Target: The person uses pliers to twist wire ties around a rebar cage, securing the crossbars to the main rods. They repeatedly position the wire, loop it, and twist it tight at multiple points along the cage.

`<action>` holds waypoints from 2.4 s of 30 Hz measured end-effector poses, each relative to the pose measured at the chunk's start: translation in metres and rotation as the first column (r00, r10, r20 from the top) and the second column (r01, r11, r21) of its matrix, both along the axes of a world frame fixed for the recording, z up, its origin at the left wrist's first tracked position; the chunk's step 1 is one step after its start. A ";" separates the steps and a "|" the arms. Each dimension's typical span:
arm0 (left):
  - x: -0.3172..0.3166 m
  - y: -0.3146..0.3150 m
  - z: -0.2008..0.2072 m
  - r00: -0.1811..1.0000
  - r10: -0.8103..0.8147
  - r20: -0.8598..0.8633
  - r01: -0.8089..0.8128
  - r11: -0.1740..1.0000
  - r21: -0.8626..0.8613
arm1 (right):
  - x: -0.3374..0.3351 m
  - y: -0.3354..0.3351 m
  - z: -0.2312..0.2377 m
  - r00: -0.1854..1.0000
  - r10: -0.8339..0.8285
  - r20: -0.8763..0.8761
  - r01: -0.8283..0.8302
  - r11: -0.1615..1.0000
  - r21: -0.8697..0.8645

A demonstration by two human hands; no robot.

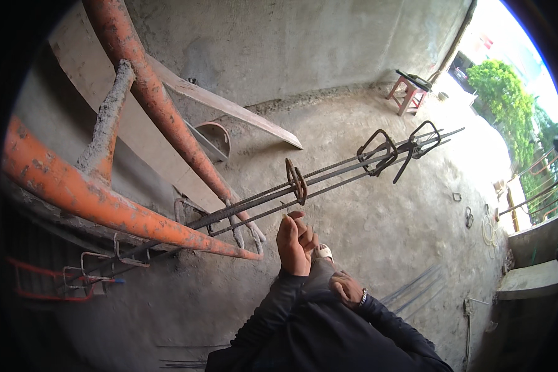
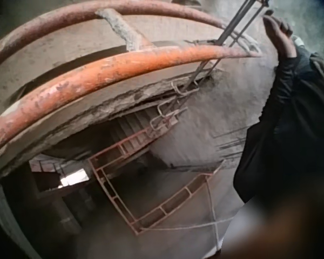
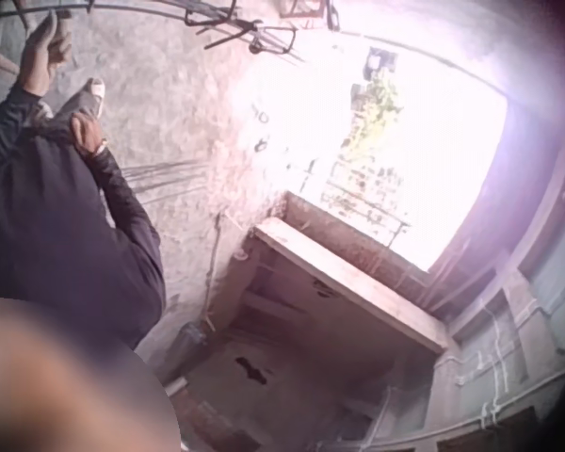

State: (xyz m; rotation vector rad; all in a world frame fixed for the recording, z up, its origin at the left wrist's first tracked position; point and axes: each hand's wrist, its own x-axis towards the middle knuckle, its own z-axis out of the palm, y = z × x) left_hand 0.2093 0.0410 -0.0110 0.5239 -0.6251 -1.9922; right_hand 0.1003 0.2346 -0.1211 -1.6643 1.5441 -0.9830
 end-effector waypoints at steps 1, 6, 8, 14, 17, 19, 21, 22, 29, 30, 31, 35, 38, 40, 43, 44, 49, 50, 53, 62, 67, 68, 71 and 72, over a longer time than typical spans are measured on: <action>0.001 0.001 -0.003 0.997 -0.006 0.071 0.006 1.000 -0.012 | 0.000 -0.004 -0.001 0.999 0.028 -0.029 -0.027 0.999 0.041; 0.010 -0.009 -0.022 0.902 0.187 0.388 -0.098 0.967 -0.237 | 0.005 -0.008 0.004 0.995 0.100 -0.005 -0.099 0.990 0.099; 0.014 -0.013 -0.028 0.815 0.241 0.526 -0.070 0.943 -0.324 | 0.008 -0.006 0.006 0.996 0.091 0.008 -0.091 0.984 0.150; 0.015 -0.022 -0.035 0.830 0.204 0.520 -0.044 0.952 -0.303 | 0.017 -0.002 -0.007 0.994 -0.069 0.079 0.053 0.980 0.189; 0.014 -0.032 -0.037 0.981 0.043 0.188 -0.044 0.999 0.002 | 0.015 0.005 -0.021 0.986 -0.166 0.005 0.164 0.978 0.129; 0.012 -0.037 -0.040 0.996 -0.082 0.021 0.073 0.958 0.276 | 0.012 0.011 -0.026 0.967 -0.245 -0.069 0.252 0.958 0.135; 0.007 -0.036 -0.043 0.992 -0.125 0.035 0.111 0.957 0.270 | 0.011 0.014 -0.027 0.958 -0.280 -0.052 0.285 0.950 0.127; 0.002 -0.034 -0.045 0.984 -0.137 0.112 0.110 0.970 0.217 | 0.012 0.014 -0.025 0.948 -0.312 -0.069 0.318 0.939 0.130; -0.004 -0.045 -0.052 0.940 0.094 0.328 -0.020 0.975 -0.222 | 0.023 -0.021 0.005 0.898 -0.436 -0.064 0.441 0.889 0.125; -0.003 -0.047 -0.053 0.931 0.124 0.342 -0.031 0.964 -0.264 | 0.023 -0.025 0.009 0.903 -0.427 -0.042 0.427 0.887 0.176; -0.002 -0.048 -0.054 0.913 0.147 0.380 -0.011 0.941 -0.338 | 0.024 -0.030 0.012 0.912 -0.409 -0.029 0.408 0.900 0.151; -0.003 -0.047 -0.060 0.844 0.215 0.492 0.048 0.883 -0.467 | 0.027 -0.051 0.025 0.914 -0.402 -0.052 0.401 0.880 0.252; -0.004 -0.052 -0.065 0.829 0.262 0.495 0.024 0.866 -0.499 | 0.022 -0.076 0.057 0.846 -0.430 -0.315 0.434 0.899 -0.061; -0.004 -0.062 -0.068 0.802 0.335 0.494 -0.019 0.841 -0.541 | -0.002 -0.102 0.096 0.802 -0.463 -0.378 0.431 0.886 -0.171; -0.002 -0.075 -0.073 0.793 0.394 0.464 0.036 0.731 -0.681 | -0.030 -0.142 0.160 0.607 -0.540 -0.584 0.295 0.835 -0.465; -0.002 -0.078 -0.074 0.802 0.397 0.446 0.055 0.695 -0.717 | -0.037 -0.156 0.178 0.541 -0.543 -0.642 0.240 0.831 -0.501; -0.002 -0.082 -0.078 0.776 0.381 0.503 0.124 0.690 -0.713 | -0.056 -0.234 0.219 0.749 -0.098 -0.656 -0.190 0.916 -0.353; -0.001 -0.083 -0.077 0.791 0.375 0.484 0.131 0.669 -0.732 | -0.059 -0.248 0.217 0.729 -0.006 -0.685 -0.279 0.911 -0.304; 0.003 -0.088 -0.074 0.829 0.293 0.477 0.161 0.692 -0.704 | -0.069 -0.283 0.209 0.785 0.293 -0.546 -0.356 0.935 -0.009; -0.001 -0.061 -0.089 0.735 0.518 0.438 -0.232 0.798 -0.556 | -0.078 -0.300 0.201 0.921 0.244 -0.304 -0.277 0.958 -0.069; -0.012 -0.051 -0.089 0.769 0.494 0.407 -0.242 0.813 -0.530 | -0.082 -0.294 0.193 0.996 0.086 -0.020 -0.085 0.995 0.049; -0.013 -0.051 -0.085 0.777 0.478 0.411 -0.201 0.806 -0.557 | -0.082 -0.293 0.191 0.999 0.031 -0.013 -0.030 0.995 0.094; -0.015 -0.050 -0.072 0.800 0.416 0.433 -0.074 0.784 -0.617 | -0.079 -0.289 0.185 0.983 -0.093 0.160 0.077 0.992 0.102; -0.015 -0.050 -0.068 0.805 0.391 0.447 -0.059 0.802 -0.595 | -0.077 -0.287 0.184 0.993 -0.075 0.087 0.069 0.995 0.066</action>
